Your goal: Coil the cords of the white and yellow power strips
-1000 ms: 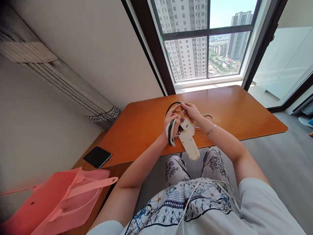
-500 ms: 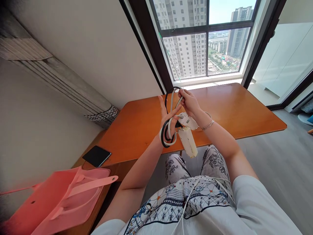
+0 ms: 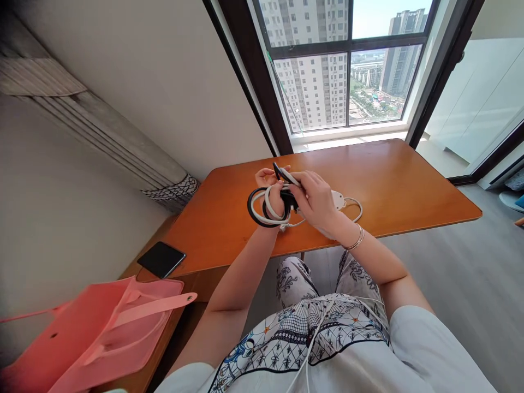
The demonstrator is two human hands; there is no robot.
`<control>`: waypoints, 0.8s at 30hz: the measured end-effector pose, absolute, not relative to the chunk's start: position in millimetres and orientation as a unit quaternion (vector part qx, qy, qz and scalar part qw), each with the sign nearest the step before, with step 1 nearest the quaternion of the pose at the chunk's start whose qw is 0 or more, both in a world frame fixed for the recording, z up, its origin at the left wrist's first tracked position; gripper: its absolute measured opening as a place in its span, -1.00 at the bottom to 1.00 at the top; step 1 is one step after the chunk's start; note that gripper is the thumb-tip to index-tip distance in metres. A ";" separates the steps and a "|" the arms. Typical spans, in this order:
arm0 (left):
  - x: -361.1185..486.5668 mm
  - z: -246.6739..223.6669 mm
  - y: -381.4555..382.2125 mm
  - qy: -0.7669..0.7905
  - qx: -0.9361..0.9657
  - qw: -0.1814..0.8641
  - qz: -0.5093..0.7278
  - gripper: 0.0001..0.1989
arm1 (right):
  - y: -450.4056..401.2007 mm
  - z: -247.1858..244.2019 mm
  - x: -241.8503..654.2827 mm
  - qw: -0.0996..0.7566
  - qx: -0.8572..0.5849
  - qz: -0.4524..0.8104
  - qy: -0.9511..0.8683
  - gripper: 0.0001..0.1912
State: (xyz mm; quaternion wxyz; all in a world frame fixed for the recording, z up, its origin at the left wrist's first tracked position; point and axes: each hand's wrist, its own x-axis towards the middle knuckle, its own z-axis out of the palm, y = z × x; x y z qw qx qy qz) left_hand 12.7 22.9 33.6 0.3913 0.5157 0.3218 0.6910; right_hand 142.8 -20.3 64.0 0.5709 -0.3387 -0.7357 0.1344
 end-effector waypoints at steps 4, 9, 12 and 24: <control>23.6 36.0 26.5 0.322 0.481 0.428 0.694 -0.80 | -34.6 33.3 138.9 0.526 -0.361 0.027 -0.770 -0.57; 28.0 36.7 23.8 0.344 0.455 0.451 0.687 -0.77 | -36.2 16.2 135.2 0.457 -0.404 -0.049 -0.791 -0.51; 30.1 38.4 19.7 0.345 0.434 0.464 0.691 -0.64 | -35.4 20.2 134.9 0.414 -0.453 -0.081 -0.785 -0.53; 23.5 21.8 32.3 0.371 0.493 0.394 0.682 -0.29 | -18.6 9.8 131.9 0.503 -0.399 -0.018 -0.766 -0.85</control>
